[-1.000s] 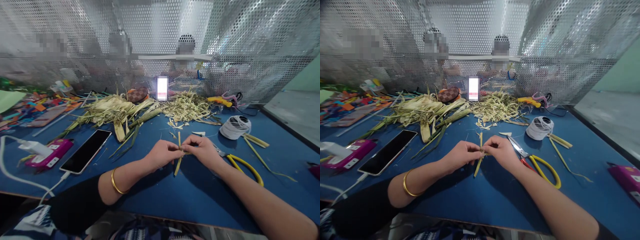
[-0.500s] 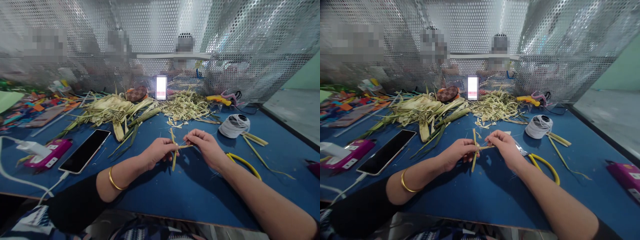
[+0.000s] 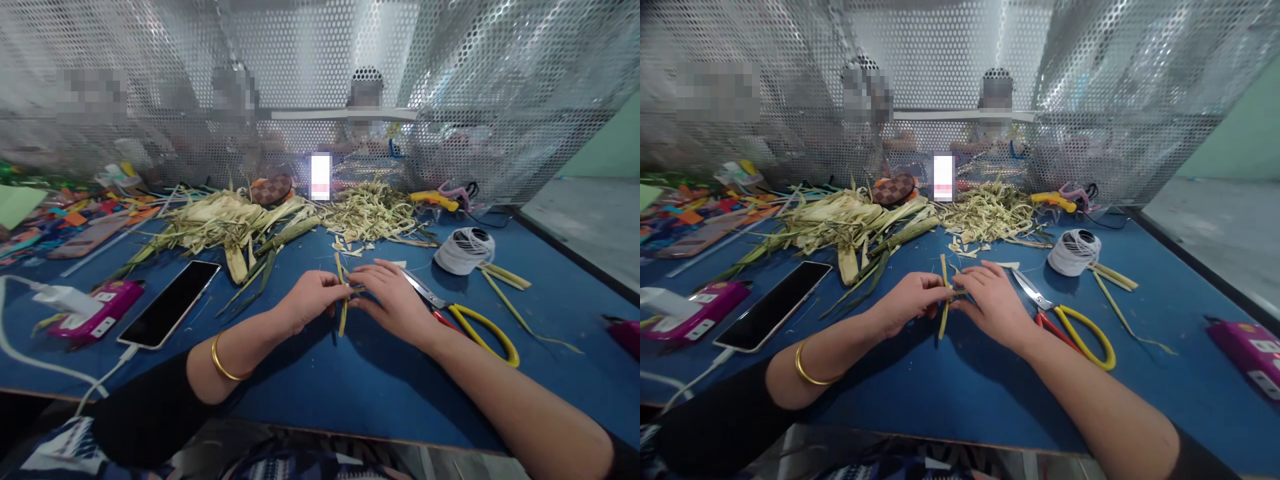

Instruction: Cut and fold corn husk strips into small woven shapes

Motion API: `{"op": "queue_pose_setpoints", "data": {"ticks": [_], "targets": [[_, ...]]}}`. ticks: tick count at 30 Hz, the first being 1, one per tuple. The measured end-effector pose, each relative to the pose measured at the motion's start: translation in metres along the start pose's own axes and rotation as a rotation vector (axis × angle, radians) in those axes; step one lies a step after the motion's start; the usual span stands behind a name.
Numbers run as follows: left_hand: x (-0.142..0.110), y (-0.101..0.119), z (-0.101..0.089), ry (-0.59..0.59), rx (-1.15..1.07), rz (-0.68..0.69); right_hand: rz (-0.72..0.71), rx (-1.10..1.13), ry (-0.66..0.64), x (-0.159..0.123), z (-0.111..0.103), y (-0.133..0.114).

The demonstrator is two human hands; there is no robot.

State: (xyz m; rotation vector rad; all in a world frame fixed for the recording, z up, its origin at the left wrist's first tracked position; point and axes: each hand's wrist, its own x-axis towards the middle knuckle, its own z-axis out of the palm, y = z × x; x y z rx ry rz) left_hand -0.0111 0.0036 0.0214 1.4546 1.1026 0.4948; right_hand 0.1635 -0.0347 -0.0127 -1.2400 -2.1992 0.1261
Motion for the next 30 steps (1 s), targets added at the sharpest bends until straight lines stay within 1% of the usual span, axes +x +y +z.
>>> {"op": "queue_pose_setpoints", "data": {"ticks": [3, 5, 7, 9, 11, 14, 16, 19, 20, 22, 24, 25, 27, 28, 30], "targets": [[-0.001, 0.001, -0.002, -0.024, 0.030, -0.008, 0.009, 0.040, -0.041, -0.001, 0.005, 0.004], [0.000, 0.001, -0.006, -0.051, 0.030, -0.013, 0.014, 0.051, -0.041, 0.000, 0.003, 0.005], [0.001, 0.001, -0.010, -0.108, 0.017, -0.020, 0.033, 0.089, -0.049, 0.002, -0.001, 0.004], [0.002, 0.000, -0.014, -0.172, -0.006, -0.033, 0.076, 0.164, -0.064, 0.003, -0.005, 0.004], [0.004, 0.000, -0.016, -0.200, -0.033, -0.036, 0.140, 0.244, -0.088, 0.003, -0.006, 0.003], [0.004, -0.002, -0.014, -0.178, -0.055, -0.001, 0.240, 0.298, -0.143, 0.002, -0.004, 0.005], [0.003, -0.003, -0.011, -0.133, -0.039, 0.035, 0.273, 0.300, -0.173, 0.002, -0.001, 0.007], [0.002, -0.004, -0.007, -0.061, -0.028, 0.062, 0.309, 0.273, -0.159, 0.004, -0.004, 0.010], [0.002, -0.004, -0.007, -0.043, -0.036, 0.066, 0.327, 0.257, -0.125, 0.006, -0.008, 0.012], [0.004, -0.005, -0.008, -0.012, -0.061, 0.075, 0.367, 0.216, -0.003, 0.005, -0.023, 0.015], [0.007, -0.006, -0.010, 0.024, -0.084, 0.078, 0.410, 0.138, 0.138, -0.004, -0.043, 0.017], [0.009, -0.007, -0.012, 0.031, -0.101, 0.072, 0.435, 0.071, 0.151, -0.012, -0.054, 0.017], [0.012, -0.009, -0.014, 0.061, -0.138, 0.065, 0.483, -0.143, 0.068, -0.037, -0.071, 0.017], [0.014, -0.010, -0.014, 0.073, -0.157, 0.064, 0.517, -0.251, 0.005, -0.052, -0.076, 0.015], [0.016, -0.010, -0.014, 0.091, -0.189, 0.060, 0.624, -0.432, -0.147, -0.079, -0.080, 0.012]]}}
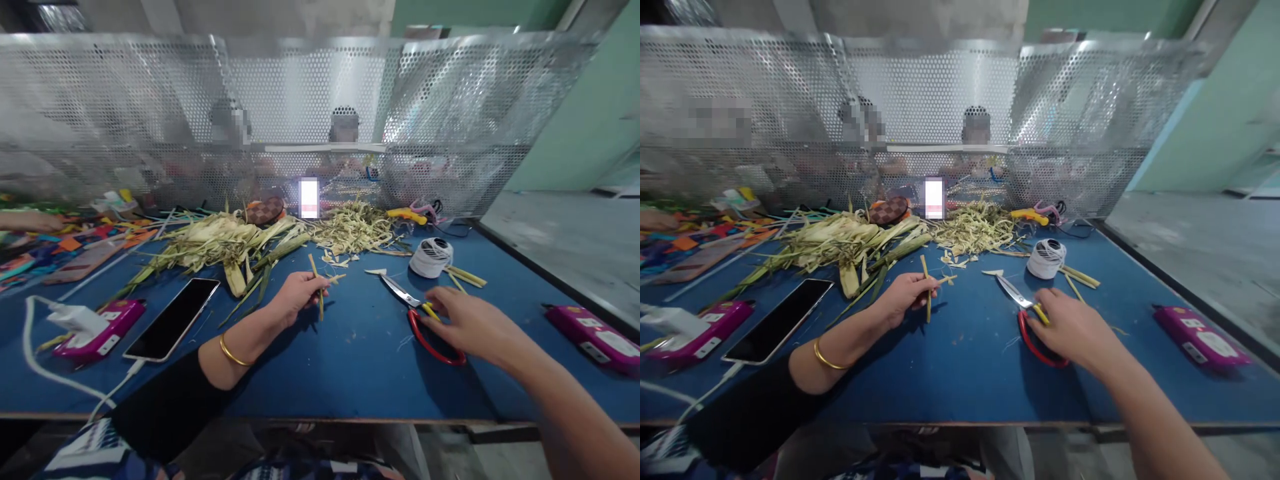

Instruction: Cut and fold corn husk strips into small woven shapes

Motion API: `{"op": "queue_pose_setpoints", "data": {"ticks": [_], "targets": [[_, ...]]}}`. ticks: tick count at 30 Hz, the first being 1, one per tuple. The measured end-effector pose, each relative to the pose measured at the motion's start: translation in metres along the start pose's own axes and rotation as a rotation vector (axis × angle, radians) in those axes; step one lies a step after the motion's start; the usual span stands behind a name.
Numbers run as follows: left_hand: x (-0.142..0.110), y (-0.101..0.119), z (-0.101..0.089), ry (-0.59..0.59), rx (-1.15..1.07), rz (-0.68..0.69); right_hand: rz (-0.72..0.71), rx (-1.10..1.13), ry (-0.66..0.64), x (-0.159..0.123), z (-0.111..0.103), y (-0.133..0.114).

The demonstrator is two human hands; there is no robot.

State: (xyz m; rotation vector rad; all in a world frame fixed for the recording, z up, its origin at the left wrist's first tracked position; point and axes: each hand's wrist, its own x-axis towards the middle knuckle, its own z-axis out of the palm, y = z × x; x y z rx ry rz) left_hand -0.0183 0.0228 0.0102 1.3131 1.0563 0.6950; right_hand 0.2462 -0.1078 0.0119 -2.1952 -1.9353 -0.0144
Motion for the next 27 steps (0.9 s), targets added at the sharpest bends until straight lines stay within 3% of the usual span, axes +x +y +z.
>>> {"op": "queue_pose_setpoints", "data": {"ticks": [4, 10, 12, 15, 18, 20, 24, 27], "targets": [[0.004, 0.001, 0.006, -0.001, -0.042, -0.034, 0.038, -0.188, -0.142, -0.021, 0.013, 0.005], [0.014, 0.012, 0.009, 0.028, -0.080, -0.053, 0.096, -0.115, -0.230, -0.002, 0.012, 0.011], [0.021, 0.016, 0.007, 0.047, -0.094, -0.060, 0.128, 0.053, -0.177, 0.002, 0.005, 0.022], [0.037, 0.021, 0.003, 0.084, -0.113, -0.058, 0.104, 0.558, -0.057, 0.007, -0.010, 0.027], [0.056, 0.026, 0.005, 0.098, -0.127, -0.053, 0.150, 1.144, -0.077, 0.019, -0.025, 0.002], [0.066, 0.029, 0.007, 0.091, -0.132, -0.055, 0.142, 1.400, -0.089, 0.032, -0.030, -0.027], [0.076, 0.031, 0.007, 0.078, -0.134, -0.084, 0.128, 1.617, -0.232, 0.066, -0.019, -0.076], [0.080, 0.028, 0.000, 0.069, -0.141, -0.131, 0.113, 1.662, -0.351, 0.080, -0.001, -0.087]]}}
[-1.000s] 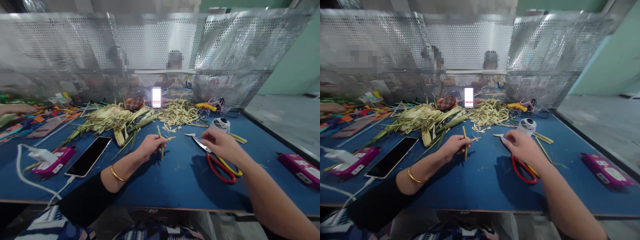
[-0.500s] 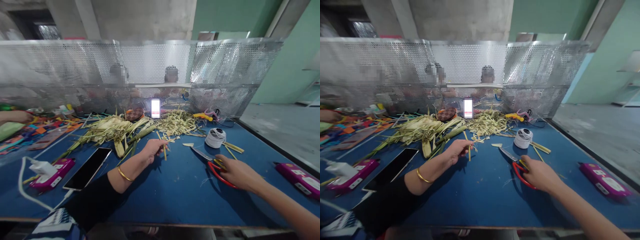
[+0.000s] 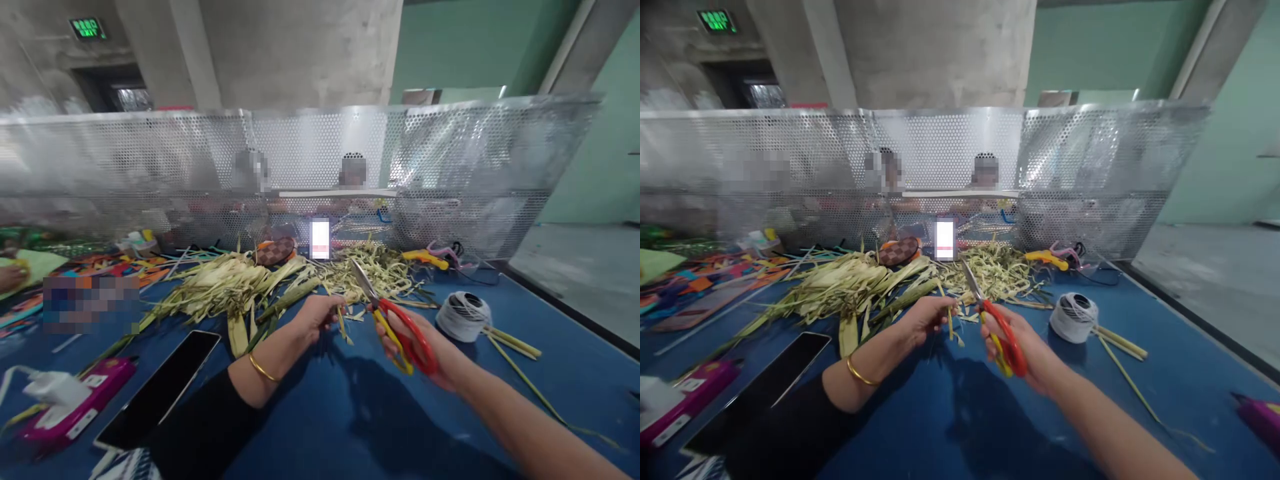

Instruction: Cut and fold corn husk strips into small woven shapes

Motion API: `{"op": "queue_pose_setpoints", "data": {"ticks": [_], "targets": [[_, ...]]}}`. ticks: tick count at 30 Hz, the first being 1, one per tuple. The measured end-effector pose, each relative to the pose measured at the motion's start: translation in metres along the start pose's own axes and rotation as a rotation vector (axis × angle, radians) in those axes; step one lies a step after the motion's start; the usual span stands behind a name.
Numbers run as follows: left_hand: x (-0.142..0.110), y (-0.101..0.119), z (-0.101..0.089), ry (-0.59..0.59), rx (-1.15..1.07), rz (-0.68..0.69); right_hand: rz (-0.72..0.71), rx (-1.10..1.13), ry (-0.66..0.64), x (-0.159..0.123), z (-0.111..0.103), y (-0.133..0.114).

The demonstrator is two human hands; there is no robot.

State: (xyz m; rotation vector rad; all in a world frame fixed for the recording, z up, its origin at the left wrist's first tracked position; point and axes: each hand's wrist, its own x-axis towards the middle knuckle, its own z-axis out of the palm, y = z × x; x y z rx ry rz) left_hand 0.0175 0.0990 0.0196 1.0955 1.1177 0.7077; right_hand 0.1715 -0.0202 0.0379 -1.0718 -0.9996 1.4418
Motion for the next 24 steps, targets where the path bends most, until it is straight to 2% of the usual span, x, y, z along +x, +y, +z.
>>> {"op": "queue_pose_setpoints", "data": {"ticks": [2, 7, 14, 18, 24], "targets": [[0.005, -0.001, -0.006, 0.009, -0.005, -0.031, 0.043, -0.015, -0.011, 0.004, -0.004, 0.011], [0.016, 0.000, -0.013, 0.040, -0.015, -0.061, 0.187, -0.047, 0.071, 0.005, -0.020, 0.025], [0.011, 0.008, -0.016, -0.015, -0.177, -0.120, 0.229, -0.217, 0.016, 0.001, -0.024, 0.014], [0.006, 0.013, -0.017, 0.010, -0.128, -0.057, 0.220, -0.344, -0.006, -0.006, -0.024, 0.008], [0.003, 0.011, -0.013, 0.015, -0.069, -0.037, 0.238, -0.384, 0.053, -0.008, -0.019, 0.005]]}}
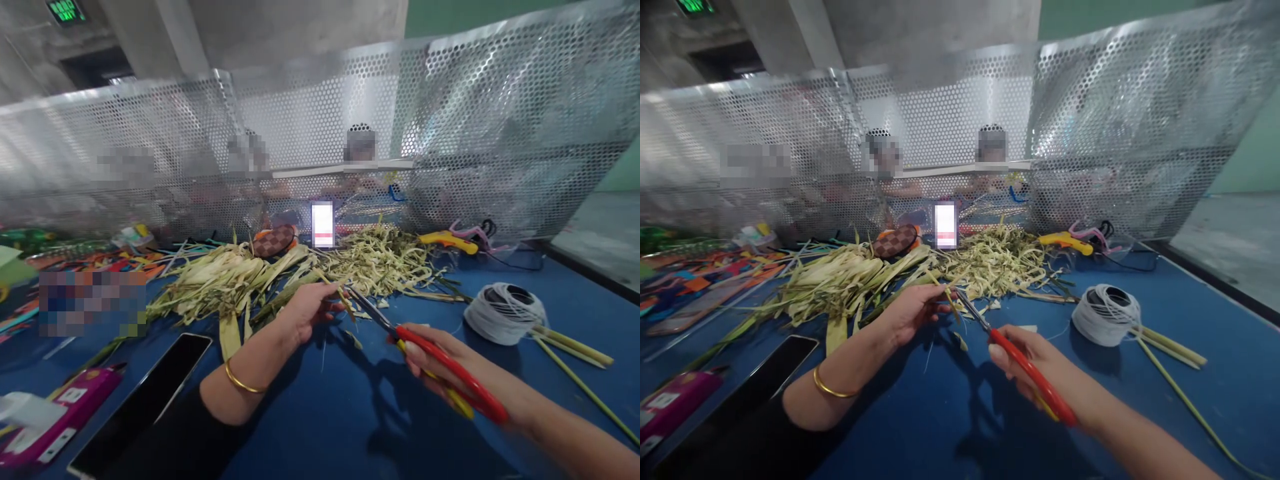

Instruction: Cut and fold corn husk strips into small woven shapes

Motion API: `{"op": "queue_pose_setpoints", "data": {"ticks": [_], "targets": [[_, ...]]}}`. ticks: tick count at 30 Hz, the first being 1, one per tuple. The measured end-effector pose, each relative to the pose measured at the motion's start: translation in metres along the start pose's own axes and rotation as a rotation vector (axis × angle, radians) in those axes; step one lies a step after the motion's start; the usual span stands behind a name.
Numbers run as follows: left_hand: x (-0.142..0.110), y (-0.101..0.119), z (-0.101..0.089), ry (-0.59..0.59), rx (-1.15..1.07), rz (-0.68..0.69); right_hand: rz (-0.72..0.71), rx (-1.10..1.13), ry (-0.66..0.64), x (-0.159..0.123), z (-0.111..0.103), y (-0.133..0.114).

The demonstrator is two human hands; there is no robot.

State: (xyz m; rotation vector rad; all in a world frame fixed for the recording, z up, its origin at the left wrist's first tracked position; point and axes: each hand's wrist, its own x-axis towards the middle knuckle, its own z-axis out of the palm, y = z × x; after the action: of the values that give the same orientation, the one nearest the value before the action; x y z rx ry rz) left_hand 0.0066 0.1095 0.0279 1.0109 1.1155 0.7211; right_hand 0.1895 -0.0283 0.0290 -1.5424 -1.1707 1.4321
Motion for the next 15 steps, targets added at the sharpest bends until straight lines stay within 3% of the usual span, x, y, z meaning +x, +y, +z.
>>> {"op": "queue_pose_setpoints", "data": {"ticks": [6, 15], "targets": [[-0.003, 0.000, 0.005, 0.013, -0.009, -0.045, 0.022, -0.018, -0.082, 0.007, -0.001, 0.002], [-0.005, -0.010, 0.012, -0.095, -0.025, -0.043, -0.018, -0.006, -0.027, 0.015, 0.004, 0.009]]}}
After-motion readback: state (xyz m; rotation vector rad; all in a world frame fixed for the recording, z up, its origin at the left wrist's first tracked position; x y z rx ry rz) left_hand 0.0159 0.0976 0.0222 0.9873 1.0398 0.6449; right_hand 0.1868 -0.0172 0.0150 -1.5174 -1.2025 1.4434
